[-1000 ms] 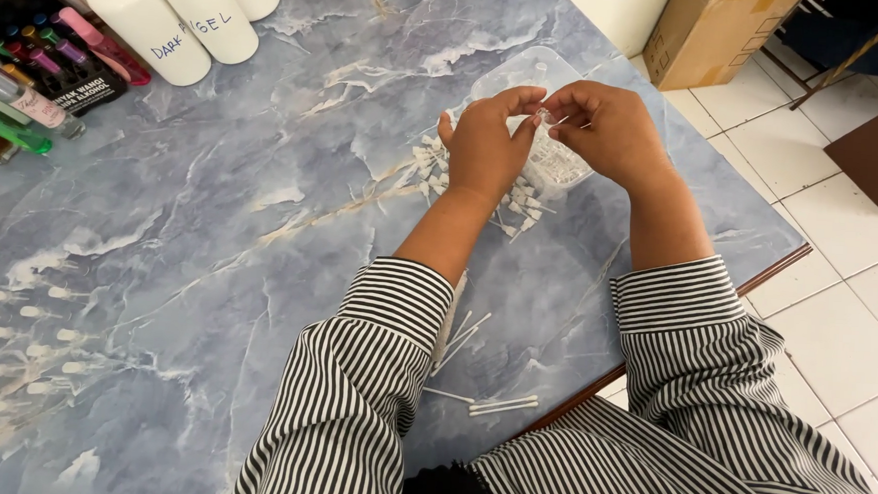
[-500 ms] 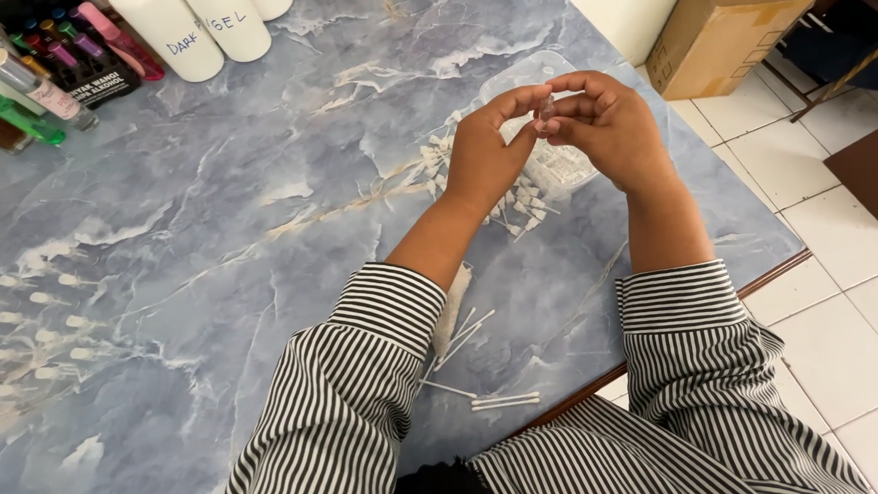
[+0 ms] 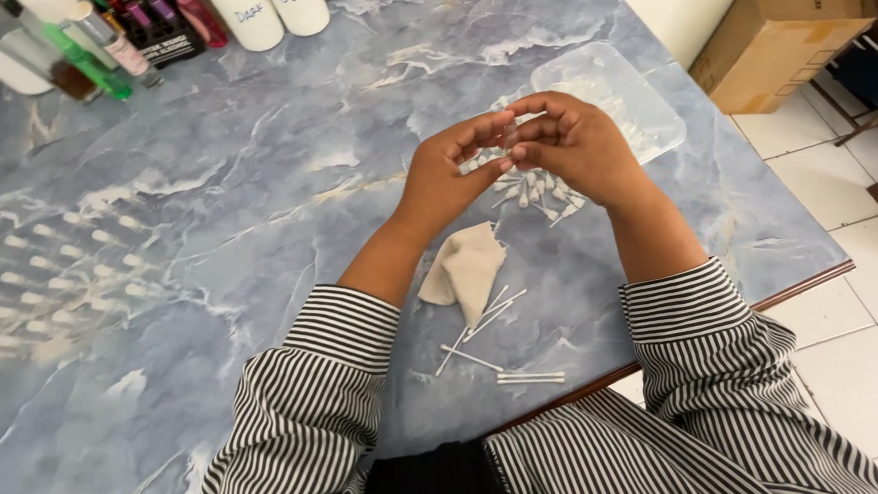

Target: The person assembles cotton swabs by inserting cotton tips into plastic applicator sticks. They wipe the tips with a white cloth and place the finished swabs on the table.

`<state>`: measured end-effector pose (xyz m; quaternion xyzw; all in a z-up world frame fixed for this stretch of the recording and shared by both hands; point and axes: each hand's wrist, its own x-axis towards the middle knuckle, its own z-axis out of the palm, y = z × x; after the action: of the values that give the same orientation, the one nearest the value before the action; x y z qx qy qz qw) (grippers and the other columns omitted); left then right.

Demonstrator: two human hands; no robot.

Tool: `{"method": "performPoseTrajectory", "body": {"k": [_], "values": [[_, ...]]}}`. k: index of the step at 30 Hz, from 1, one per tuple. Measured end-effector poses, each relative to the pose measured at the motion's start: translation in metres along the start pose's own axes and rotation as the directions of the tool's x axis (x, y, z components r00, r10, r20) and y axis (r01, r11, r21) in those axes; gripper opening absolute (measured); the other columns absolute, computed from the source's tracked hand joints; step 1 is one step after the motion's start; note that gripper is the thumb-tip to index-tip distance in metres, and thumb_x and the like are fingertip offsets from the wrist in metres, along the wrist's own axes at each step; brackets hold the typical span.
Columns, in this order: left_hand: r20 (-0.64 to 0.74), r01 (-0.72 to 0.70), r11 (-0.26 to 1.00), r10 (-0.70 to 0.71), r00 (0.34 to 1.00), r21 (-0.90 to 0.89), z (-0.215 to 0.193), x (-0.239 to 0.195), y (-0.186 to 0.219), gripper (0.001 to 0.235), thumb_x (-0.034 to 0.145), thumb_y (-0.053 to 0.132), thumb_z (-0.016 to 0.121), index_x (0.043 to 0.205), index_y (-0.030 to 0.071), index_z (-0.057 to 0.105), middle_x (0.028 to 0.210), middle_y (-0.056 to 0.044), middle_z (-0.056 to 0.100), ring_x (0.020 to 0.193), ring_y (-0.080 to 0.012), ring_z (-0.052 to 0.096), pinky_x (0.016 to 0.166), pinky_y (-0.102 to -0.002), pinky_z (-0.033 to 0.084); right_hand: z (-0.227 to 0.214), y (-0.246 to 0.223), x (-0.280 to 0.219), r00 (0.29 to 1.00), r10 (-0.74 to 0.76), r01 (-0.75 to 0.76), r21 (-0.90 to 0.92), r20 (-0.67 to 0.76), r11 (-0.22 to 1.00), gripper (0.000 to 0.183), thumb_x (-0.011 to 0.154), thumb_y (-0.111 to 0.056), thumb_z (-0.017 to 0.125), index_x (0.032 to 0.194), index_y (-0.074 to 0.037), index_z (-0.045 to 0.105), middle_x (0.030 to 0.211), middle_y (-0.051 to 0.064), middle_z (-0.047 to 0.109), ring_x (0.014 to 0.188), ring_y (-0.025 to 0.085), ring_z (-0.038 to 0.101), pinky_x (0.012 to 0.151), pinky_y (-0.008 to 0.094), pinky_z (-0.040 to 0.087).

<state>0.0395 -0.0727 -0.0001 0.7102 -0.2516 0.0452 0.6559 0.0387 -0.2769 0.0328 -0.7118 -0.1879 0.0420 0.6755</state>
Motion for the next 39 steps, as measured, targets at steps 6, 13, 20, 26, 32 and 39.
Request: {"method": "performPoseTrajectory", "body": {"k": [6,13,20,26,32,39], "values": [[-0.083,0.049,0.997,-0.044,0.996,0.055,-0.033,-0.038,0.001,0.047,0.086,0.014,0.085,0.131,0.018,0.070,0.120,-0.005,0.074,0.110,-0.0167,0.070,0.103,-0.036,0.051,0.045,0.020,0.009,0.992,0.047,-0.044,-0.030,0.115,0.999,0.045,0.091,0.002,0.073,0.133,-0.002,0.059,0.103,0.018,0.073,0.086,0.018,0.074,0.078,0.030,0.065],[-0.174,0.120,0.992,-0.112,0.978,0.037,-0.064,-0.064,-0.012,0.048,0.087,0.008,0.083,0.132,0.018,0.069,0.122,-0.004,0.074,0.110,-0.0140,0.070,0.103,-0.032,0.050,0.086,0.050,0.030,0.984,0.064,-0.066,0.004,0.165,0.998,0.043,0.090,0.002,0.073,0.131,-0.003,0.061,0.103,0.019,0.075,0.083,0.018,0.075,0.075,0.028,0.065],[-0.253,0.189,0.982,-0.190,0.949,-0.032,-0.081,-0.077,-0.035,0.049,0.088,0.003,0.079,0.134,0.015,0.067,0.122,-0.005,0.073,0.111,-0.0135,0.069,0.104,-0.032,0.049,0.115,0.092,0.041,0.984,0.090,-0.111,0.132,0.155,0.985,0.045,0.093,-0.004,0.073,0.135,-0.006,0.059,0.109,0.016,0.075,0.085,0.017,0.076,0.075,0.027,0.065],[-0.254,0.185,0.982,-0.189,0.949,-0.040,-0.082,-0.079,-0.036,0.048,0.086,0.003,0.080,0.131,0.016,0.070,0.117,-0.004,0.074,0.109,-0.0146,0.070,0.102,-0.032,0.052,0.120,0.095,0.035,0.990,0.054,-0.072,0.133,0.132,0.988,0.043,0.096,-0.005,0.070,0.137,-0.004,0.057,0.111,0.015,0.074,0.088,0.016,0.075,0.077,0.027,0.064],[-0.291,0.188,0.981,-0.196,0.936,-0.053,-0.079,-0.082,-0.027,0.046,0.086,0.005,0.080,0.130,0.015,0.070,0.117,-0.005,0.074,0.108,-0.0152,0.070,0.100,-0.032,0.055,0.120,0.098,0.029,0.992,-0.004,-0.007,0.092,0.125,0.996,0.041,0.099,-0.006,0.068,0.138,-0.004,0.056,0.111,0.015,0.074,0.089,0.015,0.074,0.079,0.027,0.064],[-0.308,0.174,0.980,-0.195,0.931,-0.096,-0.083,-0.083,-0.023,0.046,0.089,0.002,0.077,0.132,0.015,0.068,0.121,-0.010,0.072,0.101,-0.0162,0.073,0.091,-0.030,0.061,0.120,0.097,0.027,0.994,-0.057,0.054,0.034,0.095,0.998,0.037,0.099,-0.003,0.068,0.135,-0.002,0.059,0.105,0.013,0.072,0.087,0.015,0.072,0.078,0.027,0.063]]}}
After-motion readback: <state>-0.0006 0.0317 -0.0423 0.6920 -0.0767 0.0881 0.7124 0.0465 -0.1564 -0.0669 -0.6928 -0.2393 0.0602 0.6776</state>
